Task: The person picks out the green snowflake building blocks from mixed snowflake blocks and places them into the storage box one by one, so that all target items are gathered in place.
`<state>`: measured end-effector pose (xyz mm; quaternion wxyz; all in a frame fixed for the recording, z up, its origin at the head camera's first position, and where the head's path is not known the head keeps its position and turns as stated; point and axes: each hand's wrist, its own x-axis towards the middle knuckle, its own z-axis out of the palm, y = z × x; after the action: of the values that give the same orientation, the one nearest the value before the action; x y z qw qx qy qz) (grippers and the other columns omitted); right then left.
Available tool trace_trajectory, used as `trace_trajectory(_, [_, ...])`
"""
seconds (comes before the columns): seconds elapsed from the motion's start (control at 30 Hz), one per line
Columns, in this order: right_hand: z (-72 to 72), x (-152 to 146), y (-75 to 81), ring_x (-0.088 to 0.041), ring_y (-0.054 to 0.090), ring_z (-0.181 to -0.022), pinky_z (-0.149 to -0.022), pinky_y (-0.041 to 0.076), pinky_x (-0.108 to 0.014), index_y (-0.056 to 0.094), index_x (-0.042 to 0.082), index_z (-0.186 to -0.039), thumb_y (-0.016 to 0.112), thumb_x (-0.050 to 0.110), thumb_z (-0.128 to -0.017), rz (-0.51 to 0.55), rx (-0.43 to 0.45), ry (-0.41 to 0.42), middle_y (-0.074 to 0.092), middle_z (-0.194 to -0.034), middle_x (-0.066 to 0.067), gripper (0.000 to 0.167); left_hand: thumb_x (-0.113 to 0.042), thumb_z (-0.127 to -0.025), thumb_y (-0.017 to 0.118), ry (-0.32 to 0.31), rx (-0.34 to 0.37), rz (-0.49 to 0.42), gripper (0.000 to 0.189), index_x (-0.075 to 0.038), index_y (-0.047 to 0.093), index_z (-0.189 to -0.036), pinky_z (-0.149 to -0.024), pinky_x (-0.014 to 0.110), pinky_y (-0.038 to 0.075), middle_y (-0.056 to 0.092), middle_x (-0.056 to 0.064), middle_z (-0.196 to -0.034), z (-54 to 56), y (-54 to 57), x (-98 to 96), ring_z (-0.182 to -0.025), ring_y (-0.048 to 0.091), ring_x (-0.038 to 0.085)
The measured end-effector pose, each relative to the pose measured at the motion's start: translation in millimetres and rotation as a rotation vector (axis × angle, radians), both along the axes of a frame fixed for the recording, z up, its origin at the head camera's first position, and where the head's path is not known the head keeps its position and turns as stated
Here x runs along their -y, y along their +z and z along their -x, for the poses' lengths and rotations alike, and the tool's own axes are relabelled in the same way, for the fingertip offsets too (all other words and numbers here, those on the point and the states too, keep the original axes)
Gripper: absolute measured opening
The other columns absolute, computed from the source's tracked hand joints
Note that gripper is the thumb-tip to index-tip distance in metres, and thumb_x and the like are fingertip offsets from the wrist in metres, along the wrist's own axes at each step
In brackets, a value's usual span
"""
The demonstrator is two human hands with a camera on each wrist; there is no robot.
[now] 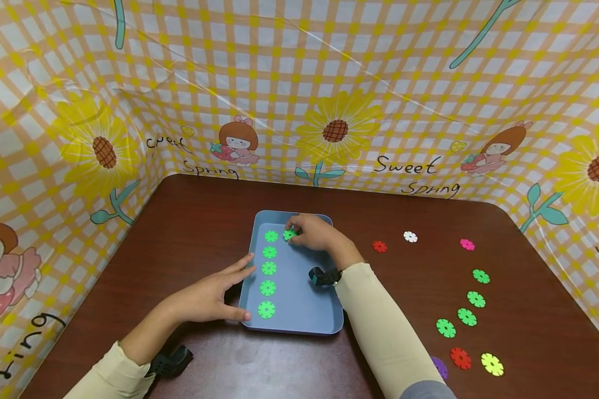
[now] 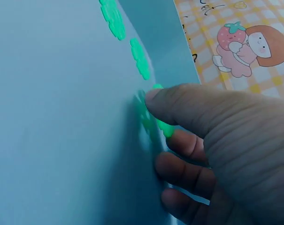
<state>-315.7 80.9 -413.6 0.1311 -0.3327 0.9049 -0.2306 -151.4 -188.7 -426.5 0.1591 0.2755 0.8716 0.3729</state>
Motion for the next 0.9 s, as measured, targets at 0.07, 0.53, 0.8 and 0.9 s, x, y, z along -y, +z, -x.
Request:
trace_trajectory(0.07, [0.6, 0.4, -2.2, -0.024, 0.058, -0.097, -0.083, 0.048, -0.038, 0.067, 0.007, -0.118, 0.071, 0.012, -0.093, 0.001, -0.003, 0.0, 0.062, -0.109, -0.012, 0.026, -0.044, -0.084, 0.079, 0.003, 0.002, 0.001, 0.097, -0.01, 0.027, -0.158, -0.112, 0.053, 0.027, 0.004, -0.003, -0.167, -0.3, 0.6, 0.1, -0.149, 0.013, 0.021])
trace_trajectory(0.53, [1.8, 1.8, -5.7, -0.025, 0.06, -0.103, -0.088, 0.048, -0.039, 0.067, 0.007, -0.118, 0.072, 0.014, -0.092, 0.0, -0.017, -0.013, 0.063, -0.11, -0.009, 0.027, -0.045, -0.084, 0.079, 0.0, -0.005, 0.001, 0.097, -0.01, 0.027, -0.158, -0.112, 0.053, 0.027, 0.004, -0.003, -0.167, 0.4, 1.2, 0.5, -0.149, 0.013, 0.02])
trace_trajectory(0.8, [0.9, 1.3, -6.4, -0.025, 0.059, -0.102, -0.089, 0.048, -0.04, 0.067, 0.007, -0.116, 0.073, 0.013, -0.091, -0.008, -0.028, -0.011, 0.063, -0.108, -0.009, 0.026, -0.045, -0.084, 0.079, -0.001, -0.008, 0.006, 0.097, -0.009, 0.027, -0.158, -0.112, 0.053, 0.027, 0.004, -0.002, -0.167, 0.3, 0.2, -0.2, -0.149, 0.013, 0.021])
trace_trajectory(0.9, [0.5, 1.2, -7.1, -0.025, 0.059, -0.102, -0.089, 0.048, -0.04, 0.067, 0.007, -0.116, 0.073, 0.014, -0.091, -0.011, -0.029, -0.011, 0.063, -0.107, -0.008, 0.026, -0.045, -0.084, 0.079, -0.004, -0.014, 0.008, 0.097, -0.009, 0.027, -0.157, -0.112, 0.053, 0.027, 0.005, -0.002, -0.167, 0.1, 0.0, -0.4, -0.149, 0.013, 0.021])
